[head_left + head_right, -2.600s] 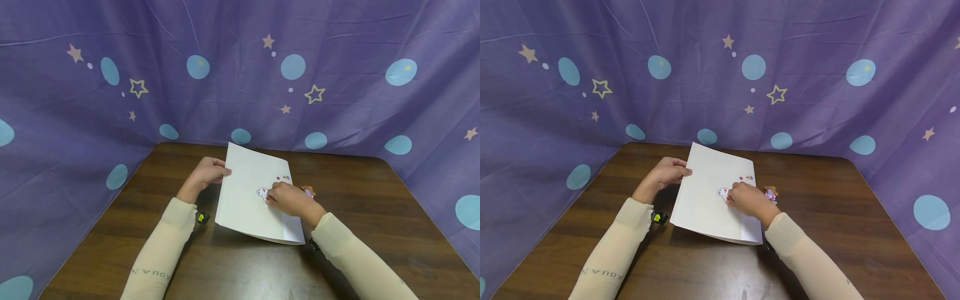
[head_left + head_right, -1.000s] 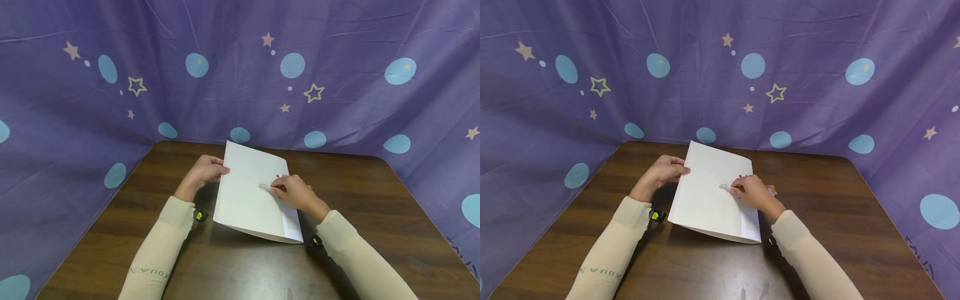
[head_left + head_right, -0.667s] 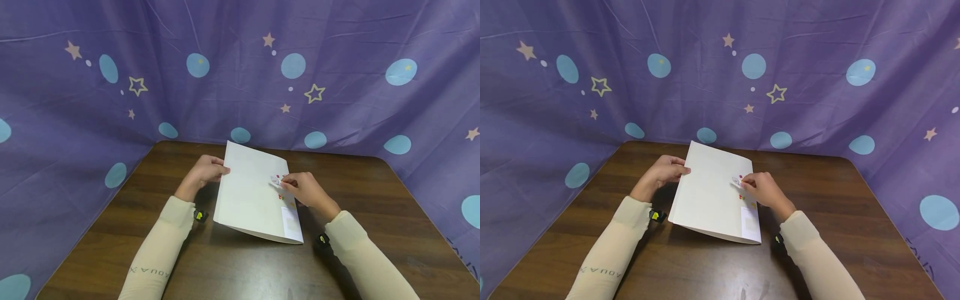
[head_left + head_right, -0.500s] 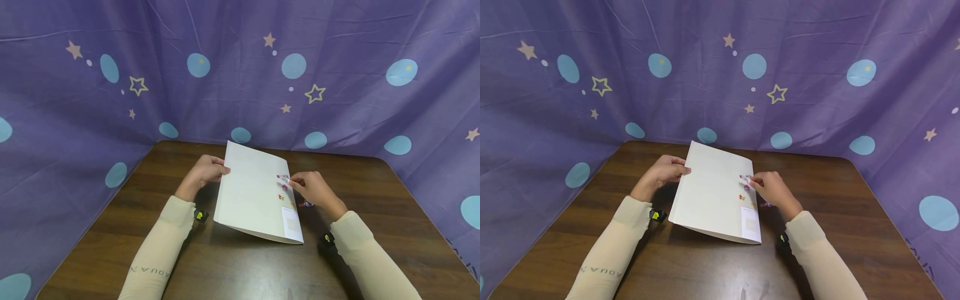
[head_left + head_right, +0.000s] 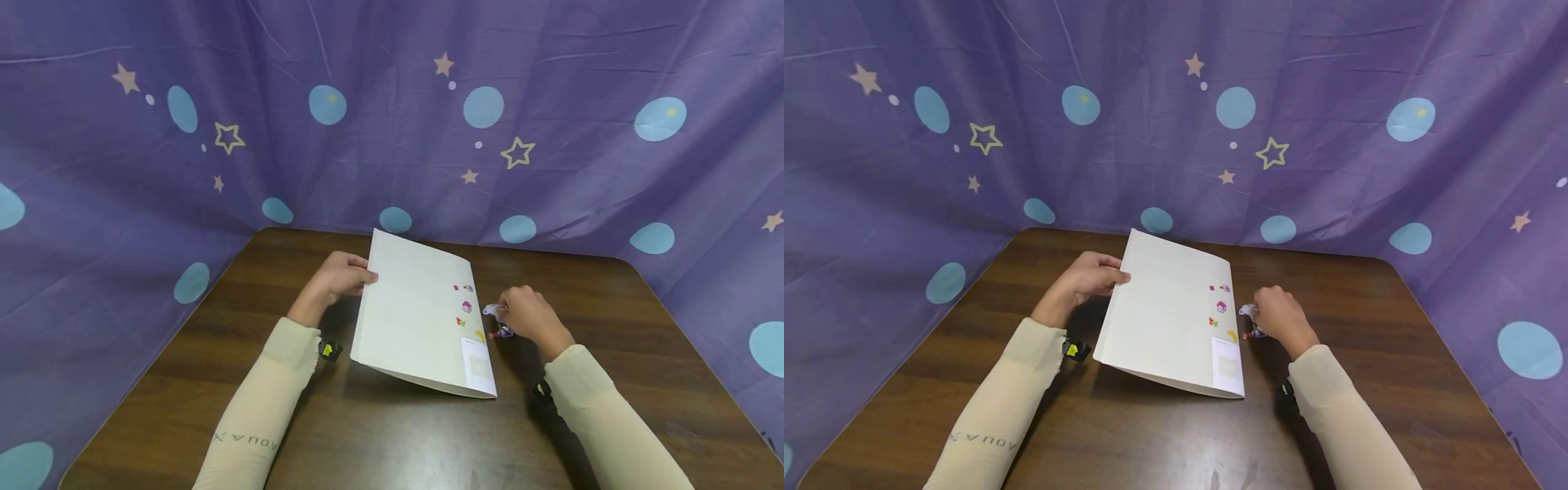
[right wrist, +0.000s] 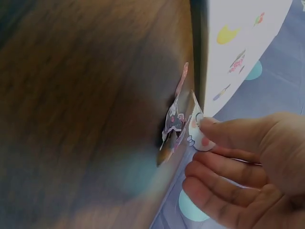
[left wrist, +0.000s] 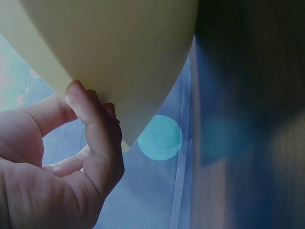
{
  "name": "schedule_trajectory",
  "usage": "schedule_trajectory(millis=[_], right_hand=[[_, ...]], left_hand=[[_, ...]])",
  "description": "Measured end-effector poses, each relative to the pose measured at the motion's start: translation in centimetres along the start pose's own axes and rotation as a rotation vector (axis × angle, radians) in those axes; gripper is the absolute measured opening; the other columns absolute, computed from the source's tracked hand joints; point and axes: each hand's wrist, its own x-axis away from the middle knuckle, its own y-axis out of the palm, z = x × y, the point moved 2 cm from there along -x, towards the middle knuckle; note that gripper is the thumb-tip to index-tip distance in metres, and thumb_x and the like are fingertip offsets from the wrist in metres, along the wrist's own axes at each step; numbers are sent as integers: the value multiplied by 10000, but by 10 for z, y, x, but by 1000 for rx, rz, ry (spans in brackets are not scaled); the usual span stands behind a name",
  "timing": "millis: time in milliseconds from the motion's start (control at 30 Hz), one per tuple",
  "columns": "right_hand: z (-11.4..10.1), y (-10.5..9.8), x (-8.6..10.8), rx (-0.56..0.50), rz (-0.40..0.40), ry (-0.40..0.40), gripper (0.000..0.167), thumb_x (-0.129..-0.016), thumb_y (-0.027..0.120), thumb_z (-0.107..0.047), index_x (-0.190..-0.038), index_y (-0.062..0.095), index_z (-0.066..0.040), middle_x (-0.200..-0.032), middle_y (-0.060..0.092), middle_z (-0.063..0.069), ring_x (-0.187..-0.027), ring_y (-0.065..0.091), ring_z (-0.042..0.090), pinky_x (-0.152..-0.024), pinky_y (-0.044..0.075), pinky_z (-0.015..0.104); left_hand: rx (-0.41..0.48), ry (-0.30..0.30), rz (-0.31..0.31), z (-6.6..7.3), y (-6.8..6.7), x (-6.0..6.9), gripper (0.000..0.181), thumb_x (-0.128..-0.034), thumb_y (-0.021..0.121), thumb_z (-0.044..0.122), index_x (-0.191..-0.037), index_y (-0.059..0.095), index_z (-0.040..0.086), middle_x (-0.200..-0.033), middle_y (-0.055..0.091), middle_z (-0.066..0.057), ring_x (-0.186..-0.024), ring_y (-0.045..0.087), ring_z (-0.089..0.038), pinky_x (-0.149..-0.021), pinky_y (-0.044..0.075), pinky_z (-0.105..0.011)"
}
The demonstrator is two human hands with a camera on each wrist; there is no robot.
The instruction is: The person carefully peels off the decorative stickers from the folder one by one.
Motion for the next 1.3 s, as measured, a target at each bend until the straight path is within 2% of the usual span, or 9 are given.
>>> schedule_trajectory(millis=[167,300,467,600,733,933,1067,1167,1300], right_hand=[[2,1,1,41,-35,43,83,-870,685,-12,-792,684,-39,-706,600,55,-620,535,224,-553,467,372],[3,1,1,60,-64,96,118,-856,677,0,-759,623,-38,-717,575,89,-648,528,257,-576,472,408],[-3,-3,-1,57,-35,94,144,-877,656,7,-746,612,-32,-711,574,95,-645,532,259,-580,483,421],[-12,-3,-5,-5,15,37,127,-927,670,-16,-803,699,-22,-716,625,65,-635,545,217,-579,483,381],[-20,0,-10,-72,50,-40,81,-955,683,-53,-943,759,-28,-807,679,45,-690,562,188,-641,508,375],[-32,3,-14,-139,27,-177,157,-951,711,-45,-1087,744,25,-932,710,95,-809,616,199,-744,567,410],[-36,4,-16,-118,-16,-242,162,-958,707,-45,-1110,735,1,-949,689,77,-829,595,197,-748,543,386],[-38,5,-17,-79,-43,-294,117,-963,701,-46,-1074,738,-46,-966,681,60,-858,597,194,-776,533,384],[-38,8,-17,-56,-75,-294,70,-971,694,-57,-1025,728,-87,-957,657,52,-851,603,198,-734,544,346]], left_hand=[[-2,2,-4,0,0,-1,455,-899,752,53,-1291,581,-101,-1081,643,-170,-856,627,-190,-738,593,-310],[-1,5,-3,0,0,-2,460,-898,753,56,-1293,578,-100,-1081,642,-168,-855,625,-188,-738,592,-310],[5,10,-2,0,0,-2,459,-895,754,54,-1289,577,-104,-1080,643,-169,-858,631,-188,-727,591,-305],[10,11,-2,0,0,-2,460,-893,757,53,-1286,577,-105,-1067,644,-166,-849,627,-184,-709,586,-290],[7,5,0,1,0,-1,464,-897,755,55,-1292,570,-106,-1063,642,-161,-846,627,-182,-711,588,-288],[8,7,-2,1,-1,0,458,-899,749,54,-1288,569,-105,-1060,636,-159,-845,620,-184,-713,587,-293],[3,5,-3,1,-1,0,452,-897,752,56,-1283,574,-100,-1065,638,-161,-849,623,-188,-794,603,-366],[-1,2,-2,1,-1,1,447,-895,755,57,-1279,580,-92,-1071,641,-163,-854,621,-190,-864,595,-429],[-1,-1,-1,0,-2,0,440,-894,756,56,-1275,586,-83,-1080,643,-166,-863,620,-195,-892,585,-452]])
